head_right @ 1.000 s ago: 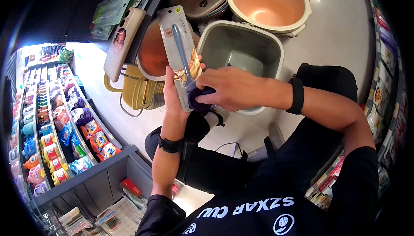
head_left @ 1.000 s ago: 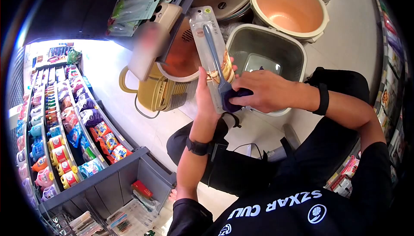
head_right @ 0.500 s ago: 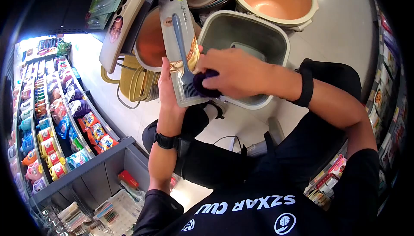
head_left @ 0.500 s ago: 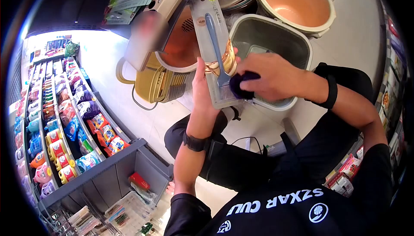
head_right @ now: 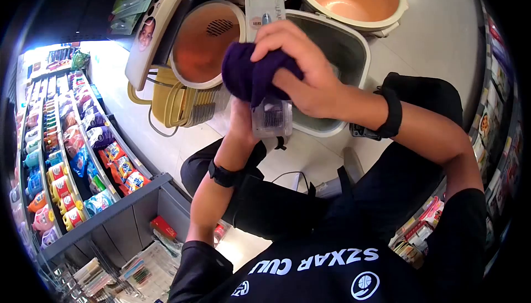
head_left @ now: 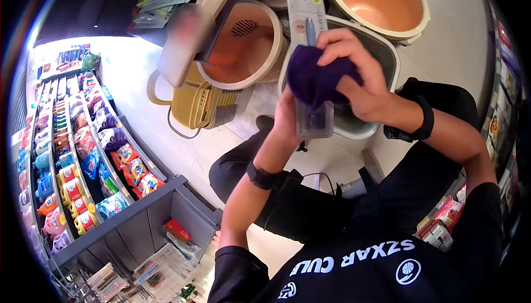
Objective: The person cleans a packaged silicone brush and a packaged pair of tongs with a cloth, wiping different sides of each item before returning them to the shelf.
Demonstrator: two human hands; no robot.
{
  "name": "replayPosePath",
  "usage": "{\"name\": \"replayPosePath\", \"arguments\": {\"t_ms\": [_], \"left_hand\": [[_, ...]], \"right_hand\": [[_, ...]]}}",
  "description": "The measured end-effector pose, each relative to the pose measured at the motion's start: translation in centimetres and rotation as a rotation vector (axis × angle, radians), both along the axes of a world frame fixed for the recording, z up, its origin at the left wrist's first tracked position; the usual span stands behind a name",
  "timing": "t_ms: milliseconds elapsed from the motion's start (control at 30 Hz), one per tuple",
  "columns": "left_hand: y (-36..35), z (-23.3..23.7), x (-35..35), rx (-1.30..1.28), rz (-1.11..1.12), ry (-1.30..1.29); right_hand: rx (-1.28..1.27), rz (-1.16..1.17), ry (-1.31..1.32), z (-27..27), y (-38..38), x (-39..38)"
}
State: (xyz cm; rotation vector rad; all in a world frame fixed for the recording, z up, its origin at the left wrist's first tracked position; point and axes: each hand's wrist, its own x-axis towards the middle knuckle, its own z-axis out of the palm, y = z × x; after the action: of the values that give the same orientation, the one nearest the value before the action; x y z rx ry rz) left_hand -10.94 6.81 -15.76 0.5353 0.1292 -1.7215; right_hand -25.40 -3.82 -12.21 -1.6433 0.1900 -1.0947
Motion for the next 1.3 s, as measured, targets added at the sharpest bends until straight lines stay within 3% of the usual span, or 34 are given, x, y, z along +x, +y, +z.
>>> {"name": "replayPosePath", "arguments": {"t_ms": [67,100,200,233,267,300,333,433,467,600,667,733,767,867,1000,1200,1300], "left_hand": [[-0.1,1.5,-1.1,0.150,0.023,-0.299],[0.2,1.7,-1.0,0.059,-0.002,-0.353],[0.7,0.1,0.4,-0.004,-0.018,-0.195],[0.5,0.0,0.8,-0.126,-0.021,0.074],[0.6,0.0,0.8,-0.069,0.007,-0.037],[0.7,0.3,0.7,-0.019,0.033,-0.150],[0.8,0.9,0.4,0.038,0.061,-0.259],[1.9,-1.2,1.7,-0.143,-0.021,0.042],[1.9,-1.6,1.9,-0.205,-0.053,0.125],[1.5,-1.1,1.3,0.057,-0.017,-0.068],[0.9,-1.3,1.3,-0.128,-0.146,-0.058],[0.7,-0.5,1.1,-0.128,-0.298,-0.223],[0.4,0.3,0.1,-0.121,-0.248,-0.354],[0.6,0.4,0.0,-0.154,-0.277,-0.403],[0.7,-0.2,0.1,-0.209,-0.334,-0.388],[0.5,-0.1,0.0,-0.155,-0.297,-0.403],[0.5,0.2,0.0,-0.083,-0.255,-0.359]], "right_hand": [[-0.188,-0.019,0.100,-0.7,-0.2,0.3],[-0.265,-0.033,0.149,-1.0,-0.2,0.3],[-0.587,-0.144,0.308,-0.9,-0.4,-0.1],[-0.630,-0.163,0.323,-0.8,-0.3,0.0],[-0.674,-0.184,0.337,-0.8,-0.3,0.1],[-0.547,0.004,0.312,-0.7,-0.1,0.1],[-0.631,0.056,0.322,-0.6,0.2,0.0],[-0.838,0.123,0.306,-1.3,1.0,0.4],[-0.835,0.101,0.299,-2.1,0.7,0.5],[-0.685,-0.001,0.278,-1.8,-1.1,0.5],[-0.618,-0.104,0.261,-1.3,-2.3,0.4],[-0.512,-0.200,0.256,-0.7,-3.7,0.2],[-0.461,-0.289,0.257,-0.7,-4.3,0.1],[-0.331,-0.517,0.231,-0.6,-6.1,-0.1],[-0.148,-0.560,0.139,-1.2,-8.4,-0.4],[-0.358,-0.537,0.301,-1.5,-6.6,-0.4],[-0.405,-0.340,0.274,-1.2,-5.3,-0.3]]}}
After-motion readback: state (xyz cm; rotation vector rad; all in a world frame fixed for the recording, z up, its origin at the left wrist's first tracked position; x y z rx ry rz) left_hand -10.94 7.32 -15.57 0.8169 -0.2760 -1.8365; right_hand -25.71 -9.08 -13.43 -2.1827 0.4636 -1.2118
